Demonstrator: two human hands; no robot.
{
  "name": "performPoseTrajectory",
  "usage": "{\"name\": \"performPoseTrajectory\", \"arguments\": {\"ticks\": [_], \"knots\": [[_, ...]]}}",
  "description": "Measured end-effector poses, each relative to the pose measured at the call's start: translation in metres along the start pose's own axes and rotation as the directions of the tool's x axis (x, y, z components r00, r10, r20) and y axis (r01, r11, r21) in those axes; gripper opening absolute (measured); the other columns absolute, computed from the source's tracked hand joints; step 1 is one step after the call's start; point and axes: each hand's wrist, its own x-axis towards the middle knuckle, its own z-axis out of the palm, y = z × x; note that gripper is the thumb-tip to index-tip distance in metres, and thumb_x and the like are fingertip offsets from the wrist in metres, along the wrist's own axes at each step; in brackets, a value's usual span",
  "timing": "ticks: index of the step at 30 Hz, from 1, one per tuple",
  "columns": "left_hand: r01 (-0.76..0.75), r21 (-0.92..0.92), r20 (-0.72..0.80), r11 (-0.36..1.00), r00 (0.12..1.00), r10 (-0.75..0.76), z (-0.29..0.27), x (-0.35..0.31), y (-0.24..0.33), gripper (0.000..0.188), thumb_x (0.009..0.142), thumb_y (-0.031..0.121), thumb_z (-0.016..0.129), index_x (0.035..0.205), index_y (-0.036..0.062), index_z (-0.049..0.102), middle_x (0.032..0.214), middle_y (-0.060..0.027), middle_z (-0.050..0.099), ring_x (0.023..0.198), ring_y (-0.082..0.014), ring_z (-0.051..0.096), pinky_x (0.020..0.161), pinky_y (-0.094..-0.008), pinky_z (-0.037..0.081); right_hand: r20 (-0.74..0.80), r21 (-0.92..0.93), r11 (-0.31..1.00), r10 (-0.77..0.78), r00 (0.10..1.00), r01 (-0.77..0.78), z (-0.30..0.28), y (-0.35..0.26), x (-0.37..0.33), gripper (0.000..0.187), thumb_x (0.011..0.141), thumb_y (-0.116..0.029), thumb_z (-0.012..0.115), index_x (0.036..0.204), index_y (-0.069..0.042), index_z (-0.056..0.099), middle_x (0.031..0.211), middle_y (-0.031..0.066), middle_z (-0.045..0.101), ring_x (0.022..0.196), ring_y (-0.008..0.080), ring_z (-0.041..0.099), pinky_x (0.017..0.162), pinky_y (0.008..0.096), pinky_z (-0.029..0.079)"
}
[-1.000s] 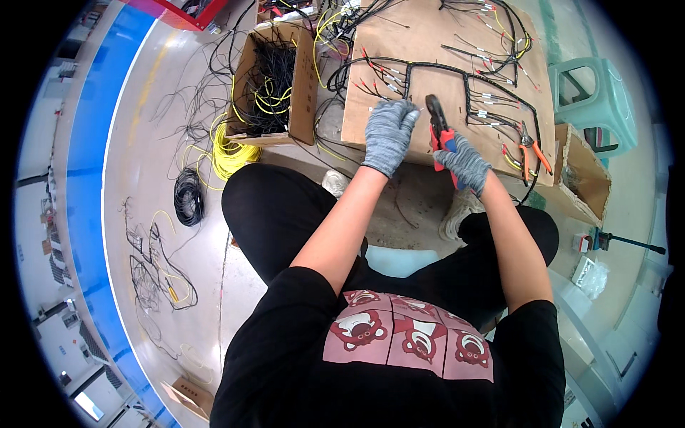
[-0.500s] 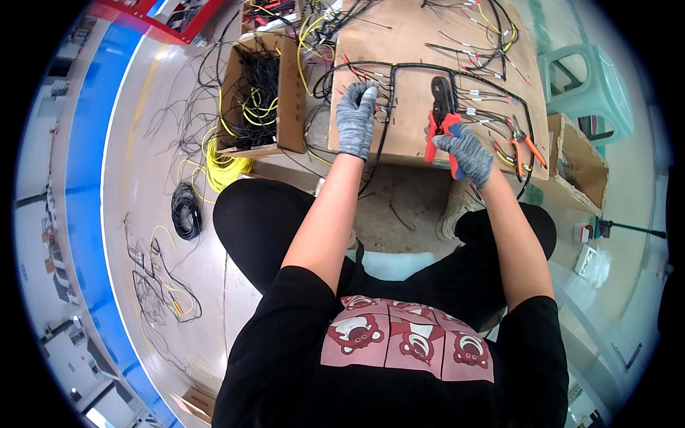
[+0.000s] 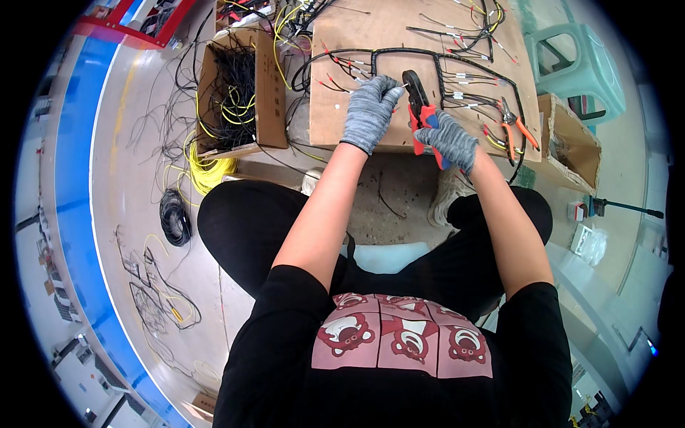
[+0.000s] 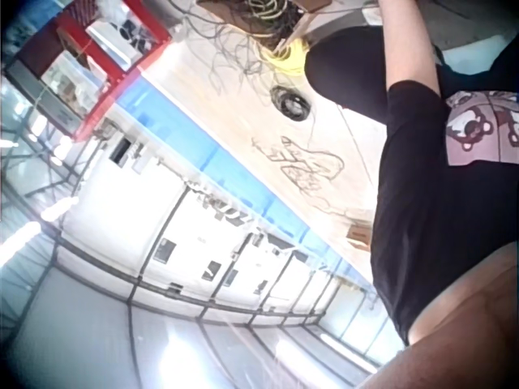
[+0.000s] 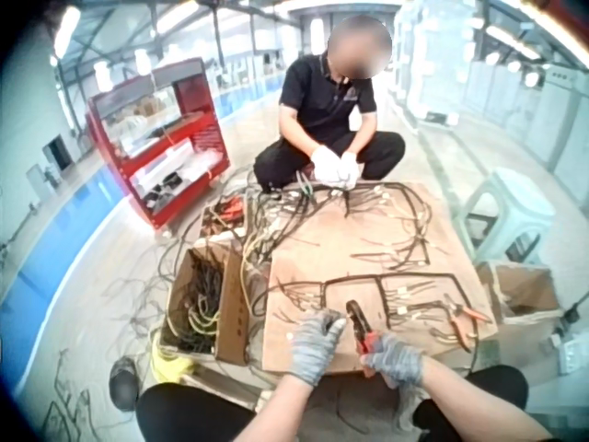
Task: The person strips insulation from multiple wires using pliers and cuts the wires to length. The person handles the wires one at a time, stripping and cutting them on a wooden board.
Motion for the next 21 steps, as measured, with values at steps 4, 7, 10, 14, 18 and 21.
{"name": "performPoseTrajectory", "arguments": {"ticks": [4, 7, 10, 14, 18, 21], "knots": [[-0.010, 0.127, 0.003, 0.992, 1.000, 0.010, -0.001, 0.001, 0.002, 0.020, 0.082, 0.021, 0.063, 0.085, 0.0016, 0.063, 0.074, -0.0110, 0.063, 0.063, -0.0176, 0.059, 0.061, -0.0305, 0.047, 0.009, -0.094, 0.994, 0.060, 0.998, -0.059, 0.000, -0.005, -0.001, 0.041, 0.075, -0.024, 0.063, 0.107, -0.002, 0.049, 0.085, 0.0100, 0.056, 0.076, 0.0186, 0.052, 0.072, 0.0318, 0.046], [-0.057, 0.210, -0.001, 0.976, 0.998, 0.059, -0.001, 0.000, 0.001, 0.020, 0.082, 0.022, 0.063, 0.083, 0.0018, 0.062, 0.073, -0.0122, 0.063, 0.064, -0.0214, 0.059, 0.062, -0.0323, 0.047, 0.008, -0.128, 0.988, 0.091, 0.996, -0.089, 0.001, -0.014, -0.004, 0.042, 0.074, -0.023, 0.062, 0.107, -0.001, 0.048, 0.084, 0.0111, 0.056, 0.076, 0.0196, 0.053, 0.072, 0.0321, 0.046], [-0.093, 0.294, 0.009, 0.951, 0.996, 0.094, -0.003, 0.000, 0.004, 0.021, 0.082, 0.023, 0.063, 0.082, 0.0024, 0.060, 0.074, -0.0138, 0.062, 0.068, -0.0272, 0.060, 0.064, -0.0359, 0.047, -0.006, -0.214, 0.975, 0.068, 0.998, -0.067, 0.002, -0.023, -0.008, 0.041, 0.073, -0.021, 0.061, 0.106, 0.000, 0.048, 0.083, 0.0133, 0.055, 0.073, 0.0222, 0.054, 0.069, 0.0336, 0.047], [-0.147, 0.370, 0.019, 0.917, 0.988, 0.151, 0.000, 0.000, 0.003, 0.021, 0.081, 0.024, 0.062, 0.083, 0.0039, 0.059, 0.076, -0.0147, 0.061, 0.075, -0.0319, 0.059, 0.067, -0.0400, 0.047, -0.040, -0.337, 0.941, -0.025, 0.999, 0.010, 0.002, -0.006, 0.001, 0.041, 0.073, -0.020, 0.060, 0.106, 0.001, 0.046, 0.082, 0.0161, 0.054, 0.069, 0.0258, 0.055, 0.065, 0.0357, 0.048], [-0.173, 0.409, 0.036, 0.896, 0.984, 0.173, -0.001, 0.000, 0.002, 0.023, 0.081, 0.027, 0.061, 0.084, 0.0045, 0.060, 0.077, -0.0149, 0.061, 0.078, -0.0327, 0.058, 0.069, -0.0415, 0.046, -0.025, -0.353, 0.935, 0.038, 0.999, -0.044, 0.002, -0.015, -0.003, 0.046, 0.073, -0.021, 0.060, 0.111, 0.001, 0.045, 0.082, 0.0168, 0.054, 0.069, 0.0272, 0.056, 0.064, 0.0371, 0.048], [-0.188, 0.421, 0.051, 0.887, 0.982, 0.184, -0.001, 0.000, 0.004, 0.022, 0.081, 0.027, 0.061, 0.085, 0.0049, 0.060, 0.077, -0.0152, 0.061, 0.077, -0.0329, 0.058, 0.068, -0.0415, 0.046, -0.021, -0.310, 0.951, 0.000, 1.000, -0.006, 0.000, -0.006, -0.004, 0.051, 0.073, -0.022, 0.060, 0.115, 0.001, 0.043, 0.084, 0.0178, 0.055, 0.069, 0.0277, 0.056, 0.064, 0.0383, 0.048]]}}
